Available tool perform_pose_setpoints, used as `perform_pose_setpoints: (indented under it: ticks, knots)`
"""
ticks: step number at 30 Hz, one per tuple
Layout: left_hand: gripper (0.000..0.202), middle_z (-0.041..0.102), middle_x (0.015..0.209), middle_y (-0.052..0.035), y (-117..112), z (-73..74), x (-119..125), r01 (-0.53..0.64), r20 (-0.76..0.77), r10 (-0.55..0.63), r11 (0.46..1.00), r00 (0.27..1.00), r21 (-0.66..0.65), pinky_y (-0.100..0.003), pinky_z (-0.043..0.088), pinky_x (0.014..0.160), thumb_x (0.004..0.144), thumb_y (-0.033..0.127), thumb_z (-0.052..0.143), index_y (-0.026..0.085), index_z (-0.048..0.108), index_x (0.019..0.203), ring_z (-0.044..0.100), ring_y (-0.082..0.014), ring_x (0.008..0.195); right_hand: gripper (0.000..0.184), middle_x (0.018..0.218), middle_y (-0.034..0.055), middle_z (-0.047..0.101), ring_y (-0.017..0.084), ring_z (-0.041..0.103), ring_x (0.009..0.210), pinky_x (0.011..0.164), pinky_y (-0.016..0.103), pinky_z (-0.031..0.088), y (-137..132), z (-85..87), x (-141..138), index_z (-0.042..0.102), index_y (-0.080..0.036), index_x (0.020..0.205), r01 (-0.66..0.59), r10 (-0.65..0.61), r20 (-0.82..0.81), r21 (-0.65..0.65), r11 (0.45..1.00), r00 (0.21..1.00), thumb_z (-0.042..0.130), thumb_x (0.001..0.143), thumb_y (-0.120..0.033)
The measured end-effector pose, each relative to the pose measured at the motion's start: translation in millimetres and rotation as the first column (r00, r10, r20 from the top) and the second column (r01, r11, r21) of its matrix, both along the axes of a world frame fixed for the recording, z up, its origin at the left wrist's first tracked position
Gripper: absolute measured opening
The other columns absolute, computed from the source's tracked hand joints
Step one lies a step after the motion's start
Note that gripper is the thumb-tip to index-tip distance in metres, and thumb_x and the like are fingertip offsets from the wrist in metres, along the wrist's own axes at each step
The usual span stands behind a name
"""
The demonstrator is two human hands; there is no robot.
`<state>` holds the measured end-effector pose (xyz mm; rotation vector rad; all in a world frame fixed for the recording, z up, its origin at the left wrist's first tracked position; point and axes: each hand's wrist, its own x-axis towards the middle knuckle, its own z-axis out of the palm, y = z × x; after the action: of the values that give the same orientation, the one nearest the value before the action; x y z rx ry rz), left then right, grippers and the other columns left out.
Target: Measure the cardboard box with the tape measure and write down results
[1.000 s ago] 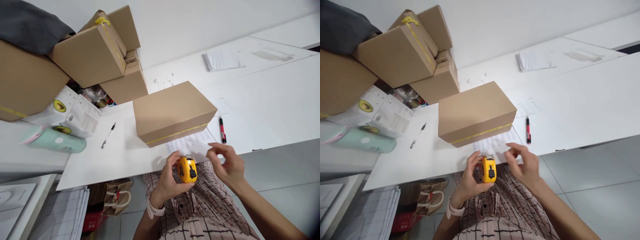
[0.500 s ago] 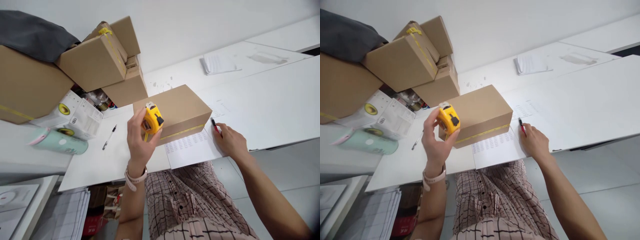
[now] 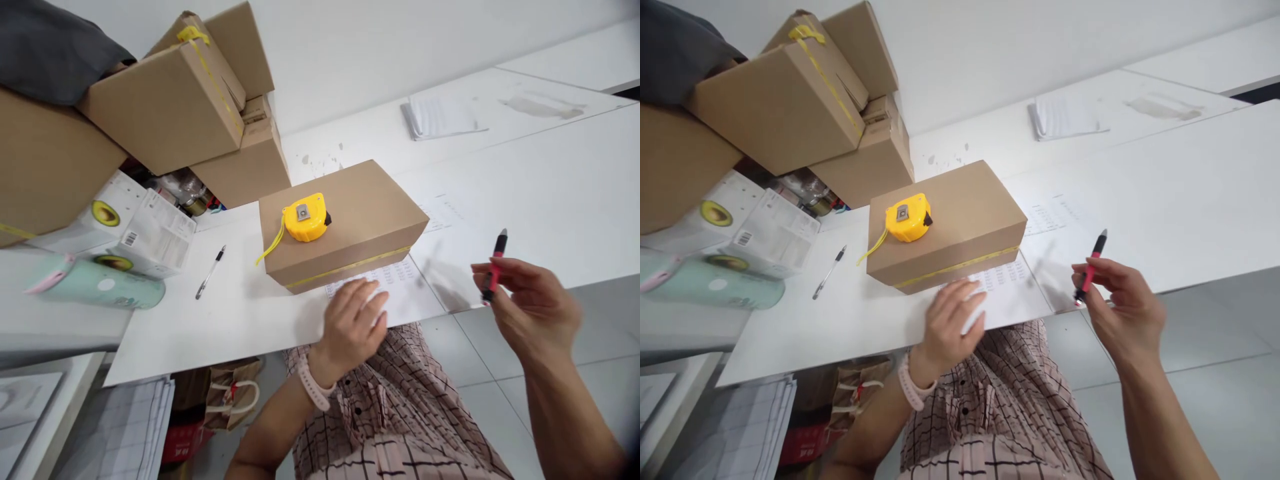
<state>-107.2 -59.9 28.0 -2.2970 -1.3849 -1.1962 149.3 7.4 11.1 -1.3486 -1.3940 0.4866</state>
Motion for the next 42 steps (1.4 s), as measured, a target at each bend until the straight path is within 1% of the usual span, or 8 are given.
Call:
perform_pose_setpoints:
  ticks: [2,4,6,9,12,18,26,42]
  knots:
    - [0.044,0.069,0.136,-0.0152,-8.3,-26.0,21.1,0.026,-0.128,-0.052,0.98,0.99,-0.199,-0.047,0.051,0.113,0.099,0.037,0.058,0.011,0.059,0.134,0.059,-0.0285,0.135,0.02,0.075,0.003,0.067,0.023,0.064,0.064,0.06,0.041,0.05,-4.9,6.1,-4.5,0.068,-0.028,0.084,0.187,-0.17,-0.117,0.165,0.968,0.979,0.081,0.079,-0.042]
    - [0.064,0.056,0.151,-0.0193,-12.2,-43.3,34.8,-0.01,-0.294,-0.091,0.945,0.952,-0.328,-0.05,0.042,0.12,0.097,0.051,0.06,0.004,0.054,0.141,0.048,-0.0334,0.145,0.034,0.058,-0.0027,0.054,0.015,0.048,0.048,0.049,0.033,0.039,-6.9,10.9,-10.9,0.058,-0.025,0.066,0.201,-0.128,-0.293,0.232,0.952,0.948,0.081,0.079,-0.046]
    - [0.075,0.048,0.159,-0.0198,-13.3,-51.0,41.4,-0.065,-0.414,-0.1,0.928,0.905,-0.366,-0.053,0.035,0.123,0.096,0.054,0.061,0.002,0.047,0.148,0.041,-0.0348,0.15,0.042,0.054,-0.0031,0.054,0.014,0.048,0.045,0.047,0.031,0.039,-7.4,13.9,-18.7,0.06,-0.024,0.07,-0.073,0.125,-0.408,0.141,0.987,0.904,0.068,0.088,-0.061]
    - [0.066,0.046,0.161,-0.0163,-13.3,-51.8,42.9,-0.123,-0.48,-0.064,0.93,0.875,-0.348,-0.052,0.032,0.124,0.1,0.047,0.057,0.006,0.046,0.151,0.042,-0.0317,0.149,0.052,0.07,0.0037,0.069,0.02,0.067,0.065,0.064,0.037,0.054,-5.2,12.5,-32.9,0.072,-0.024,0.098,-0.515,0.411,-0.442,-0.145,0.845,0.797,0.057,0.09,-0.074]
    - [0.052,0.05,0.158,-0.0126,-13.7,-50.0,41.8,-0.148,-0.499,-0.033,0.936,0.866,-0.32,-0.048,0.035,0.123,0.104,0.036,0.051,0.01,0.05,0.149,0.047,-0.0274,0.144,0.038,0.079,0.0047,0.071,0.02,0.068,0.072,0.066,0.034,0.055,2.2,3.2,-48.6,0.073,-0.024,0.094,-0.566,0.452,-0.367,-0.318,0.761,0.813,0.077,0.082,-0.059]
    - [0.043,0.056,0.153,-0.0073,-14.5,-50.8,42.6,-0.171,-0.486,0.019,0.948,0.873,-0.269,-0.044,0.037,0.124,0.105,0.028,0.047,0.015,0.056,0.145,0.05,-0.0234,0.141,0.033,0.074,0.0009,0.063,0.016,0.058,0.063,0.055,0.028,0.048,15.5,-17.8,-65.5,0.062,-0.023,0.085,-0.46,0.393,-0.263,-0.278,0.843,0.881,0.075,0.085,-0.054]
    - [0.04,0.059,0.151,-0.0062,-15.2,-49.5,42.3,-0.174,-0.478,0.034,0.952,0.878,-0.251,-0.043,0.04,0.122,0.106,0.025,0.046,0.016,0.059,0.142,0.052,-0.0231,0.139,0.035,0.06,-0.0027,0.05,0.013,0.048,0.056,0.053,0.027,0.041,10.0,-21.5,-67.1,0.05,-0.023,0.068,-0.309,0.296,-0.091,-0.205,0.929,0.951,0.069,0.09,-0.043]
    - [0.04,0.058,0.152,-0.0066,-14.4,-48.2,41.7,-0.172,-0.466,0.041,0.954,0.884,-0.243,-0.042,0.04,0.122,0.106,0.026,0.047,0.016,0.06,0.142,0.052,-0.0232,0.139,0.033,0.057,-0.0056,0.043,0.011,0.041,0.05,0.048,0.026,0.035,10.7,-26.8,-68.9,0.047,-0.024,0.07,-0.361,0.358,-0.049,-0.201,0.911,0.932,0.064,0.094,-0.037]
